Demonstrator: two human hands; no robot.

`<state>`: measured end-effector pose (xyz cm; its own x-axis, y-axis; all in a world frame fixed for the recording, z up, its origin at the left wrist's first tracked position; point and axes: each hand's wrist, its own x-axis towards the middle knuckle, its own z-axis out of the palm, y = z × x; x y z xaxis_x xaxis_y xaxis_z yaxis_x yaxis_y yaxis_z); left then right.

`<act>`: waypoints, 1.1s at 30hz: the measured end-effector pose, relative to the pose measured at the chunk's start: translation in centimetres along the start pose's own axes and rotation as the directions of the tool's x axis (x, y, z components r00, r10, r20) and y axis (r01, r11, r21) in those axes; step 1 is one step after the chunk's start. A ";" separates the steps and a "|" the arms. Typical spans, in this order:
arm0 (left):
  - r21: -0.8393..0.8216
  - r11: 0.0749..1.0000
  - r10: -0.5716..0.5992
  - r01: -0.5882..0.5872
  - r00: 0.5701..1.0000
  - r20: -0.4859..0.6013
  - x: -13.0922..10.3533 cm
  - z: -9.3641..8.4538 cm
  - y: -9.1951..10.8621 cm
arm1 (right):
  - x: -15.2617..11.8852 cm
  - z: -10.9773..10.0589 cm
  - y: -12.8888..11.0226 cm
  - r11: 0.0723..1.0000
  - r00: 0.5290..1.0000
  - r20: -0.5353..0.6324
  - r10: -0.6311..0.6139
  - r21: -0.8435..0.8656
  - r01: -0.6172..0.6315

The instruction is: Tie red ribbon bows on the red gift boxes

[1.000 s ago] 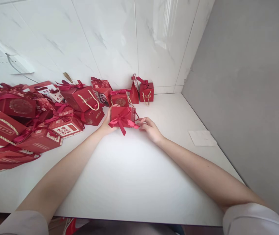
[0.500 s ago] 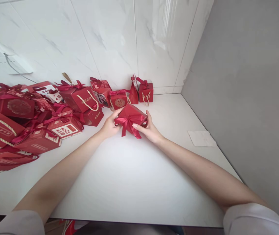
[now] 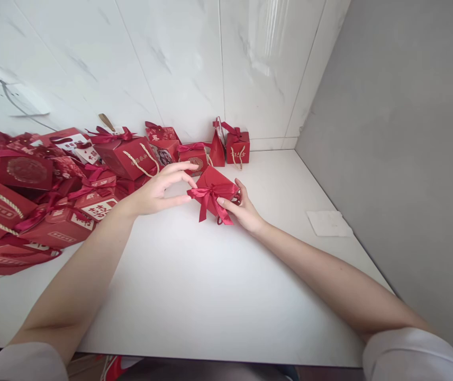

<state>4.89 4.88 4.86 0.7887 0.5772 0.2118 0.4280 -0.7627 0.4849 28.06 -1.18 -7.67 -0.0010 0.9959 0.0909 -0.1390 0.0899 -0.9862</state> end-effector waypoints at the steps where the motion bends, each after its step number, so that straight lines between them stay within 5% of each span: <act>1: 0.019 0.999 -0.027 0.026 0.999 0.035 0.0 0.1 0.1 | -0.1 0.1 -0.1 1.000 1.000 -0.009 0.012 0.016 -0.012; 6: 0.008 0.995 -0.097 0.097 0.989 0.112 0.1 0.4 -0.5 | -0.2 0.3 0.0 0.999 1.000 0.019 0.019 0.034 -0.019; 14: 0.014 0.990 -0.140 0.140 0.990 -0.004 0.2 0.6 -0.4 | -0.4 0.4 0.2 0.998 0.990 0.127 -0.058 0.010 0.058; 26: 0.203 0.970 -0.099 0.131 0.982 -0.162 0.9 2.7 -0.9 | -0.4 0.3 -0.2 0.999 0.991 0.128 -0.042 -0.026 0.045; 33: 0.150 0.970 -0.171 0.194 0.973 -0.152 1.0 3.2 -0.4 | -0.2 0.1 0.2 1.000 0.993 0.114 -0.022 0.009 0.021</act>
<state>6.92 4.79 2.16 0.6270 0.7370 0.2524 0.6340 -0.6711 0.3843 27.94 -1.36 -7.86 -0.1104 0.9857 0.1275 -0.1478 0.1106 -0.9828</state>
